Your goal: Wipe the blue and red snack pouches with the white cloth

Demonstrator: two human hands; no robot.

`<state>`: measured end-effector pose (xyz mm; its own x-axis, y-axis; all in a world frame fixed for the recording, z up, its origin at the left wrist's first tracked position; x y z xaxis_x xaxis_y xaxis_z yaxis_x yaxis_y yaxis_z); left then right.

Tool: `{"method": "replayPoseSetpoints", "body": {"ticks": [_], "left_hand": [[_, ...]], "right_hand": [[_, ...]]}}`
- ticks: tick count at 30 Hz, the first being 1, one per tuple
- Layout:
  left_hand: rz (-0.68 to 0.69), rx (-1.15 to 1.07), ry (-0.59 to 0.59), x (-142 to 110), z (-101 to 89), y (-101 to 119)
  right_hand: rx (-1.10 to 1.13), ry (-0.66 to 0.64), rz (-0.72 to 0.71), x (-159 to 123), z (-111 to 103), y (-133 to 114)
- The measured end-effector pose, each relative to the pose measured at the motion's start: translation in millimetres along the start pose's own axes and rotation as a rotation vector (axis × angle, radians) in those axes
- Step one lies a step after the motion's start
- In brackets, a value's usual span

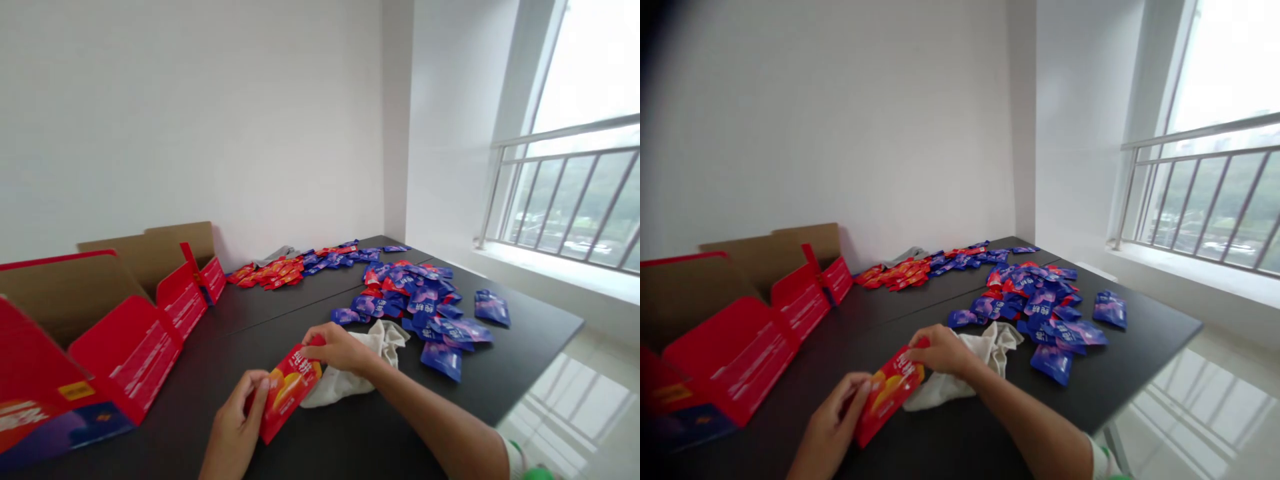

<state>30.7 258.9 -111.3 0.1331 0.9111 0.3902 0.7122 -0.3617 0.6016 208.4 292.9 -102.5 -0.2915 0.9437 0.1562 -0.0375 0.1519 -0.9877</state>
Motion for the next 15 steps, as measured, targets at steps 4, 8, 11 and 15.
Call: {"method": "replayPoseSetpoints", "body": {"ticks": [4, 8, 11, 15], "left_hand": [[-0.070, -0.034, 0.128, 4.8, -7.0, -19.9], [-0.036, -0.016, 0.139, 5.9, -5.4, -17.0], [-0.006, 0.004, 0.135, 4.5, -3.8, -10.9], [0.034, 0.035, 0.141, 4.5, 1.1, -13.9]], "right_hand": [[-0.032, 0.288, -0.183, -0.3, -46.0, -35.1], [-0.189, 0.763, -0.222, -24.7, -131.7, -56.4], [-0.312, 0.960, -0.172, -50.2, -187.3, -59.4], [-0.482, 1.085, -0.020, -87.3, -234.2, -55.1]]}}
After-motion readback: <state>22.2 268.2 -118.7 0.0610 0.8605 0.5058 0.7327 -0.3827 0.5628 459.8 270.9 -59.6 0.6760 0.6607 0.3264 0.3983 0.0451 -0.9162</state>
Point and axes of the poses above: each hand's wrist, its own x-axis towards the middle knuckle, its own z-axis out of the palm, y = z × x, the point moved 10 cm from there along x, towards the middle knuckle, and after that the axes turned 14 degrees about x, right-handed, at the moved point
